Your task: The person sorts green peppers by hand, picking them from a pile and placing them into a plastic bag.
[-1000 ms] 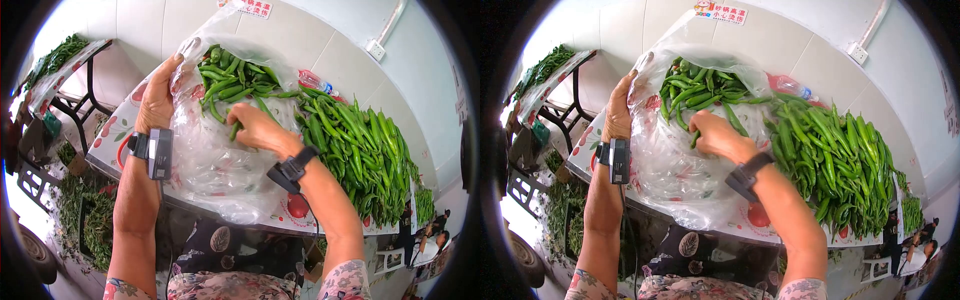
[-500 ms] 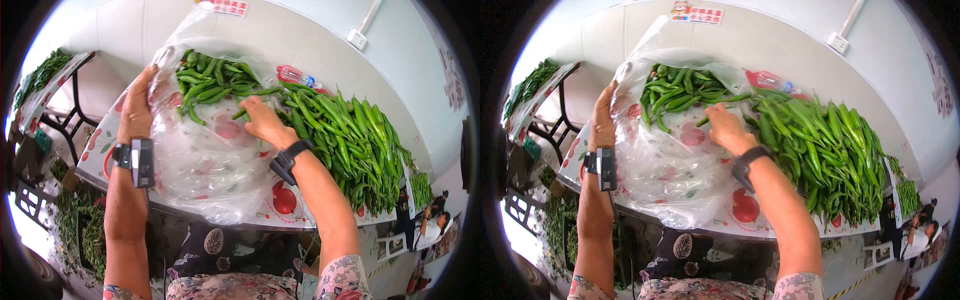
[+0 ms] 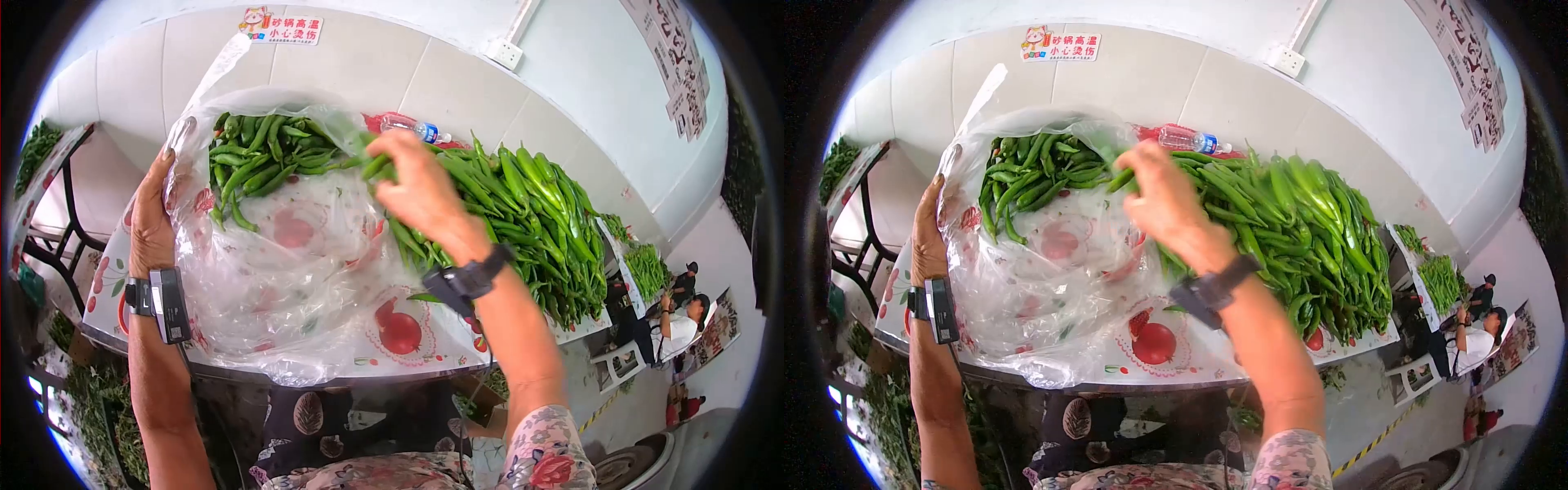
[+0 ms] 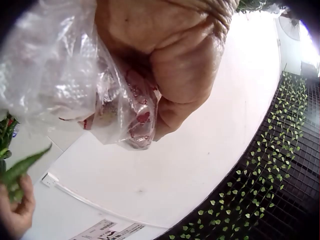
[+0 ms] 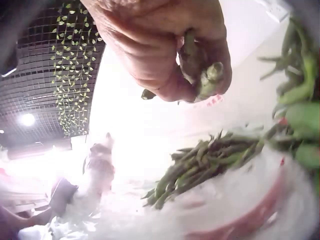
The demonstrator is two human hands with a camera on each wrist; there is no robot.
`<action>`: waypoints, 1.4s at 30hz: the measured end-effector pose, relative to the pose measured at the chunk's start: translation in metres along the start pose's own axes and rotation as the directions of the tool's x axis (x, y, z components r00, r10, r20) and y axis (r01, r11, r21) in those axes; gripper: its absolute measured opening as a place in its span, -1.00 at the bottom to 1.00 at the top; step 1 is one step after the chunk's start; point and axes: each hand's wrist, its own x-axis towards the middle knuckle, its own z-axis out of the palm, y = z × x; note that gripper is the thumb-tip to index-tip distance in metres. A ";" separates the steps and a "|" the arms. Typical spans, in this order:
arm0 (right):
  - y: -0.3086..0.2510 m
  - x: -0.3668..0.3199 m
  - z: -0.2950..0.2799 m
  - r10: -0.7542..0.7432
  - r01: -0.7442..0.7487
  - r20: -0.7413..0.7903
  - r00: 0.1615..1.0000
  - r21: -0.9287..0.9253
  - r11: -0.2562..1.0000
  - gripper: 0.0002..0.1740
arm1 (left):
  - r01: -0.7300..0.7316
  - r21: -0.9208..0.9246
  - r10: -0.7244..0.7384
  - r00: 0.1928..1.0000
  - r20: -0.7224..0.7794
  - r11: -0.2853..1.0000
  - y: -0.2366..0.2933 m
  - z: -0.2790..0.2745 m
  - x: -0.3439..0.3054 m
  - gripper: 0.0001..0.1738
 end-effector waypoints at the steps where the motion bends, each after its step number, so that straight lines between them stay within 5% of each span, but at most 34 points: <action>1: 0.005 0.002 -0.018 0.022 -0.024 -0.025 0.999 -0.086 0.996 -0.58 | 0.001 -0.009 -0.001 1.000 0.003 1.000 0.000 0.000 0.000 -0.53; 4: 0.038 0.006 -0.055 0.078 -0.121 -0.137 0.988 -0.340 0.933 -0.55 | 0.004 -0.024 -0.003 1.000 0.011 1.000 0.001 -0.001 0.003 -0.53; 6: 0.064 -0.001 -0.075 0.284 -0.251 0.014 0.959 -0.434 0.865 -0.53 | -0.003 -0.018 0.003 1.000 0.003 1.000 0.001 -0.007 0.005 -0.53; 8: 0.097 -0.010 -0.083 0.495 -0.311 0.213 0.843 -0.558 0.770 -0.50 | -0.018 -0.017 0.018 1.000 -0.010 1.000 0.001 -0.006 0.005 -0.52; 11: 0.098 -0.020 -0.084 0.514 -0.334 0.185 0.838 -0.571 0.750 -0.46 | -0.030 -0.003 0.030 0.999 -0.043 1.000 -0.001 -0.013 0.010 -0.52; 24: 0.104 -0.017 -0.084 0.361 -0.261 0.073 0.930 -0.560 0.786 -0.67 | -0.024 0.113 0.034 0.996 -0.086 0.993 -0.001 -0.009 0.006 -0.51; 33: 0.097 -0.017 -0.084 0.469 -0.305 0.162 0.868 -0.573 0.761 -0.63 | -0.026 0.112 0.037 0.995 -0.092 0.993 0.004 0.015 -0.007 -0.50; 42: 0.095 -0.019 -0.077 0.259 -0.188 0.028 0.965 -0.612 0.768 -0.72 | -0.025 0.076 0.031 0.996 -0.089 0.997 0.002 -0.002 0.002 -0.52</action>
